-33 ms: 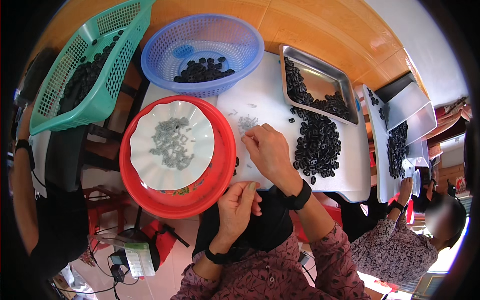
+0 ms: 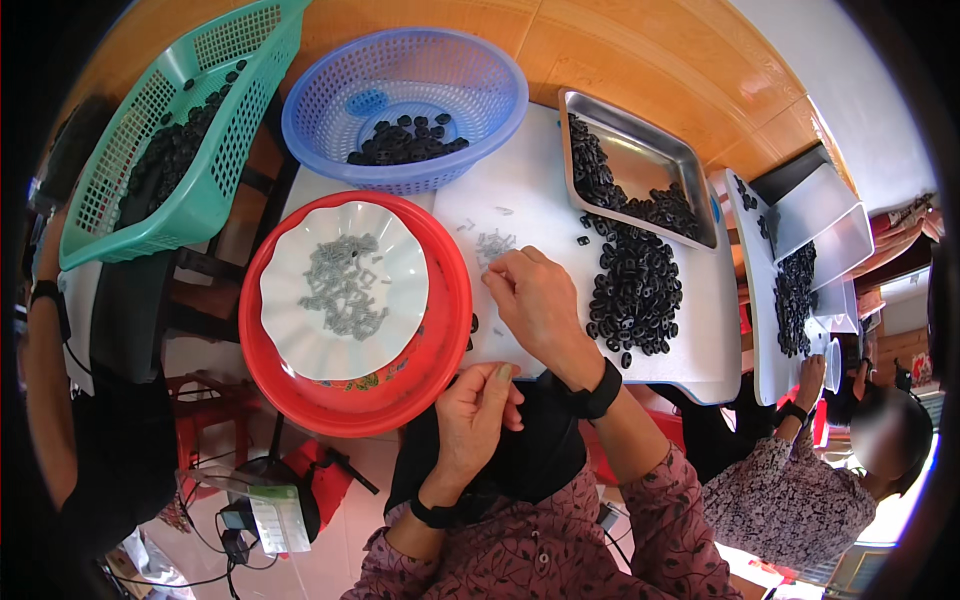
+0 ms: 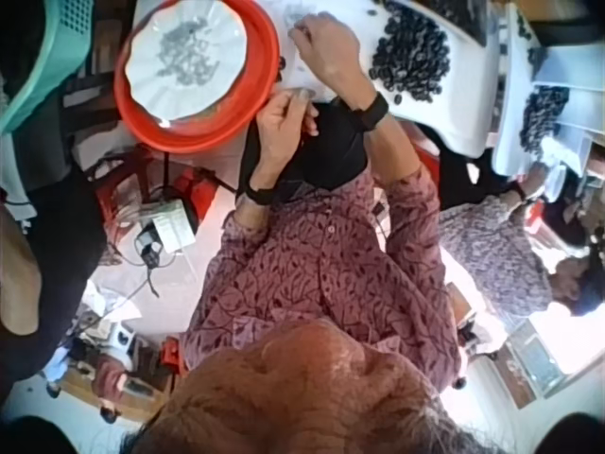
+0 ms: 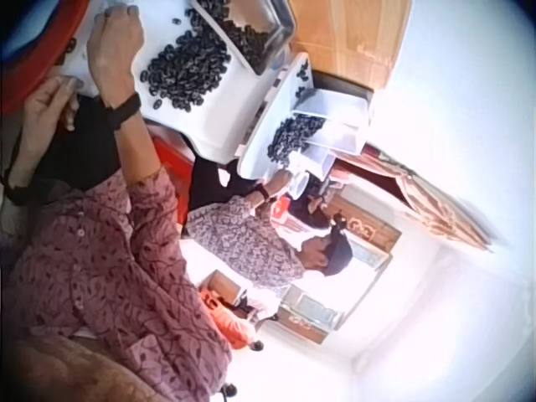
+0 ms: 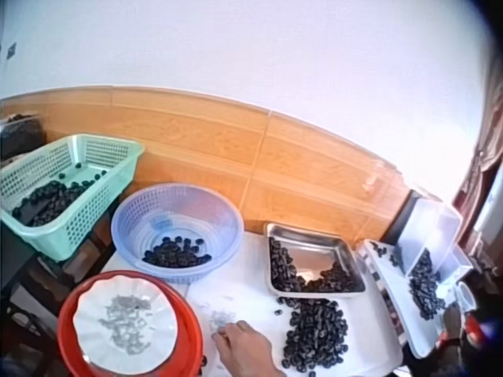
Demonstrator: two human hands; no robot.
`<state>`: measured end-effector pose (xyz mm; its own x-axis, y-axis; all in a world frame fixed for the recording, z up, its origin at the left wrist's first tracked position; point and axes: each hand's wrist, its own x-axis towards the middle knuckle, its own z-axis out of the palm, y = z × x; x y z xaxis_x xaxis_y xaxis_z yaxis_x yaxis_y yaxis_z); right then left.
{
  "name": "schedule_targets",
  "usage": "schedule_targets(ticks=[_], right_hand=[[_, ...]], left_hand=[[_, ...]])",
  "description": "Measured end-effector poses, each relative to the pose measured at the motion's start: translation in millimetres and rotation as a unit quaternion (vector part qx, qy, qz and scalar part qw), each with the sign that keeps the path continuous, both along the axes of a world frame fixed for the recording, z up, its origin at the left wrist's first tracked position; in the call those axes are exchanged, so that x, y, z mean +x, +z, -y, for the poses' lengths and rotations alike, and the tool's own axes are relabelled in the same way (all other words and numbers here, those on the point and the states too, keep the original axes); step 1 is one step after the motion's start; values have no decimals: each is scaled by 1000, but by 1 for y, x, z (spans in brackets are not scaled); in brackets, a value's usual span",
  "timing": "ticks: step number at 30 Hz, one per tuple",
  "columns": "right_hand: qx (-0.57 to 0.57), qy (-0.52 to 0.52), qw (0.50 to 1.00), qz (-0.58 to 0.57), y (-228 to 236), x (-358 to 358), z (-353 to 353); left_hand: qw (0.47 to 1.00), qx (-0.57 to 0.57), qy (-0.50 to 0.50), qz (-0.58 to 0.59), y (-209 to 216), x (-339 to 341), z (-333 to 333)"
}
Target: Sorting and inspecting small black rubber or plastic components at a work table.
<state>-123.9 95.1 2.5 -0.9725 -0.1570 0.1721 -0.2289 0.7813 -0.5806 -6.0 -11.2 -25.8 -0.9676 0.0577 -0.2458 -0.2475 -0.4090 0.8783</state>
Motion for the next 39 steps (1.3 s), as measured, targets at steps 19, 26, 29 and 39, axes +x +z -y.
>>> schedule_targets(ticks=[19,26,29,39], right_hand=[[-144,48,985,81,27,105,-35],[-368,-27,882,295,23,134,-65],[-397,-36,860,318,27,138,-74],[-115,-146,977,-101,9,119,-98]], left_hand=[[994,8,44,-100,4,9,-7],[987,-30,-59,-149,1,16,-15],[986,-37,-74,-147,5,18,-21],[997,-7,-52,-59,1,23,-37]])
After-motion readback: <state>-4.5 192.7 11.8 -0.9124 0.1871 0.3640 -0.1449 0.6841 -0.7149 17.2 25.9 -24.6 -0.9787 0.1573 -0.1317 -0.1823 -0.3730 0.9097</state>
